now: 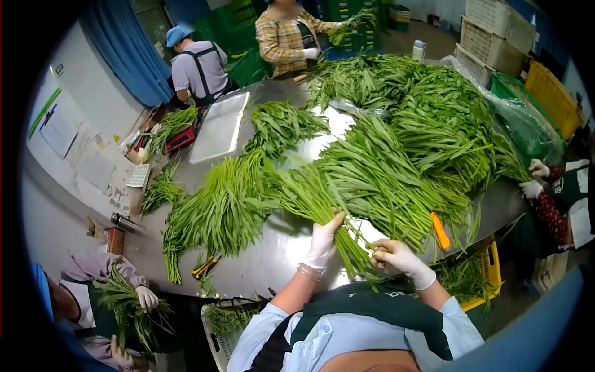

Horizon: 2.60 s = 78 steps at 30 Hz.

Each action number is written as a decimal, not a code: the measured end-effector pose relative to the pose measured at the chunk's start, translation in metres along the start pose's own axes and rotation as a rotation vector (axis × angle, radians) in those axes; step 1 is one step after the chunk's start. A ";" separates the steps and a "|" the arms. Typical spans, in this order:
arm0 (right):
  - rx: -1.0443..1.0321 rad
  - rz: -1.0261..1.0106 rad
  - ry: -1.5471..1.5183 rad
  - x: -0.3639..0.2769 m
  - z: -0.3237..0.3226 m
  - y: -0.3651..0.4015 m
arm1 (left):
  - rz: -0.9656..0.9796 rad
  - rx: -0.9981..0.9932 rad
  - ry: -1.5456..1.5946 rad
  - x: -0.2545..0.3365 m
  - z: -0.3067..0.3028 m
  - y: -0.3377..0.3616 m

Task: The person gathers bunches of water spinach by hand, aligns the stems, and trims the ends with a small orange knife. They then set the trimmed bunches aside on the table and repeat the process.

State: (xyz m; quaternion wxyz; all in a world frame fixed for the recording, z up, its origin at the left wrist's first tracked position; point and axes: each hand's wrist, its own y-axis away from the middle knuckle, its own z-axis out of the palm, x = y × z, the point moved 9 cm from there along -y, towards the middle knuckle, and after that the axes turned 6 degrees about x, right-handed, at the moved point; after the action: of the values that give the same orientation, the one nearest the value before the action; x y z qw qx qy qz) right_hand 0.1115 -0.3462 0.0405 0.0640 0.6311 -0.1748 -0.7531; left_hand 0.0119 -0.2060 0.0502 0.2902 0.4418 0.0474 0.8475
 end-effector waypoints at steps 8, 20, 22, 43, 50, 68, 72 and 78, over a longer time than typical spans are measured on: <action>0.315 -0.150 -0.197 0.003 -0.008 -0.050 | 0.078 -0.113 -0.227 -0.038 0.003 0.006; -0.322 -0.055 -0.721 0.032 -0.029 0.035 | -0.102 0.097 0.250 -0.027 -0.069 -0.036; -0.204 0.104 0.178 0.049 -0.060 0.062 | -0.090 0.125 0.313 -0.012 -0.064 -0.032; 0.819 -0.015 1.110 -0.019 -0.204 -0.033 | -0.513 -0.093 0.368 -0.066 -0.045 -0.006; 0.969 -0.295 0.462 -0.045 -0.222 0.008 | -0.480 -0.118 0.361 -0.057 -0.029 0.000; 0.650 -0.327 -0.192 -0.030 -0.122 0.000 | -0.117 -0.059 0.067 -0.027 -0.004 -0.016; 0.730 -0.600 0.332 -0.059 -0.077 0.008 | -0.072 -0.112 -0.046 -0.007 0.029 -0.007; 0.479 -0.828 0.766 -0.056 -0.016 0.013 | -0.081 -0.120 -0.106 -0.018 0.022 -0.025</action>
State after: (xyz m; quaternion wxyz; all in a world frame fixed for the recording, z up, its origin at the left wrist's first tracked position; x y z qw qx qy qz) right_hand 0.1369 -0.3432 0.0950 -0.3194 0.8692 -0.0441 -0.3748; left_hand 0.0480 -0.1991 0.0421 0.3524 0.4656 -0.0011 0.8118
